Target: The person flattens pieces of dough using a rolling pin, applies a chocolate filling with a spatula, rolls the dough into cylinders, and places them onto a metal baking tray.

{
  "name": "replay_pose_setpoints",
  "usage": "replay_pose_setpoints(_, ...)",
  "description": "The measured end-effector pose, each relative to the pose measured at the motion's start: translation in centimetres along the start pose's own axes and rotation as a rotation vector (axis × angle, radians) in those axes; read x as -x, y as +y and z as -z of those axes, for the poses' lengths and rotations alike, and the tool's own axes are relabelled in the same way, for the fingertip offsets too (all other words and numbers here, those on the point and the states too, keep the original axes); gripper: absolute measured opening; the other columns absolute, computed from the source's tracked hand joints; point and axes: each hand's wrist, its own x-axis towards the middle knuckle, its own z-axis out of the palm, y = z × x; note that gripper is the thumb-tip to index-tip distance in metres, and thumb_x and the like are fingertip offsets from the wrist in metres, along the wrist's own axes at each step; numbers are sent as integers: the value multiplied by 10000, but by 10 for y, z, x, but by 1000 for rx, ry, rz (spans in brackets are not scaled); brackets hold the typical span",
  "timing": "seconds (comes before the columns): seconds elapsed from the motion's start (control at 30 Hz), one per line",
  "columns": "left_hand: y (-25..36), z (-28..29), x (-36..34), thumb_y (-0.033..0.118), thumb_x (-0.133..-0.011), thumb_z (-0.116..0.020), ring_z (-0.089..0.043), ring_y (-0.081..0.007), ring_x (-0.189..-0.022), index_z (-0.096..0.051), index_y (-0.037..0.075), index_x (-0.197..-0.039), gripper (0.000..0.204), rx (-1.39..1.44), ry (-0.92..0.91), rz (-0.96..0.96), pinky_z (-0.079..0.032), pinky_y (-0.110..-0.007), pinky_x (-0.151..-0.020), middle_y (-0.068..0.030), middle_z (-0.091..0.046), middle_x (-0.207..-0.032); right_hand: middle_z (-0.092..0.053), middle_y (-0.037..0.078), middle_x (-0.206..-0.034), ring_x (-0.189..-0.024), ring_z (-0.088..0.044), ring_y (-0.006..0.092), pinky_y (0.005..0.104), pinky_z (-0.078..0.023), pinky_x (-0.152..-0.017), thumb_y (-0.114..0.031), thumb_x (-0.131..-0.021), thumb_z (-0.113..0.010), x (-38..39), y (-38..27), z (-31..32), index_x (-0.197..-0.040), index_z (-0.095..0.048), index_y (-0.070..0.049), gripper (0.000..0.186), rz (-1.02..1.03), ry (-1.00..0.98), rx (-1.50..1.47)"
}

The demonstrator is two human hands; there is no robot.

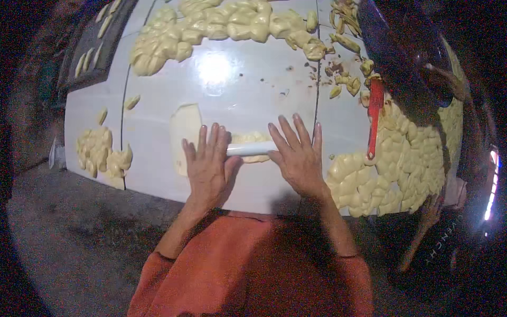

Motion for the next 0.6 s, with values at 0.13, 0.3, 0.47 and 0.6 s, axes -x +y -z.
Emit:
replay_pose_setpoints(0.13,-9,-9,-39,384,-1060,-513,-282,-409,-1553,-430,71,-1572,606,-62,-15,13,-99,-759,-1185,-203,-401,-1628,-386,103,-1653,-1572,-237,362,754,-105,-1194,-484,-1014,-579,-38,6,-18,-1544,-496,-204,606,-161,108,145)
replay_pose_setpoints(0.3,-29,-14,-124,440,-1055,-484,-306,-469,-1524,-431,97,-1575,626,-95,139,20,-126,-797,-1141,-280,-403,-1599,-387,197,-1627,-1553,-260,395,730,-170,-1190,-503,-1018,-576,-122,23,-8,-1533,-516,-182,610,-244,264,315)
replay_pose_setpoints(0.47,-46,-14,-150,473,-1010,-567,-238,-501,-1536,-371,75,-1596,735,-97,179,-51,-176,-808,-1118,-315,-328,-1620,-592,176,-1340,-1202,-573,352,487,-451,-1013,-451,-916,-699,-116,32,24,-1368,-634,-124,561,198,144,-123)
replay_pose_setpoints(0.6,-34,9,-117,494,-989,-616,-189,-503,-1551,-310,102,-1629,810,51,46,-115,-172,-776,-1154,-301,-249,-1660,-655,74,-1056,-923,-644,267,428,-503,-781,-339,-874,-760,-70,31,22,-1205,-681,-118,405,315,135,-124)
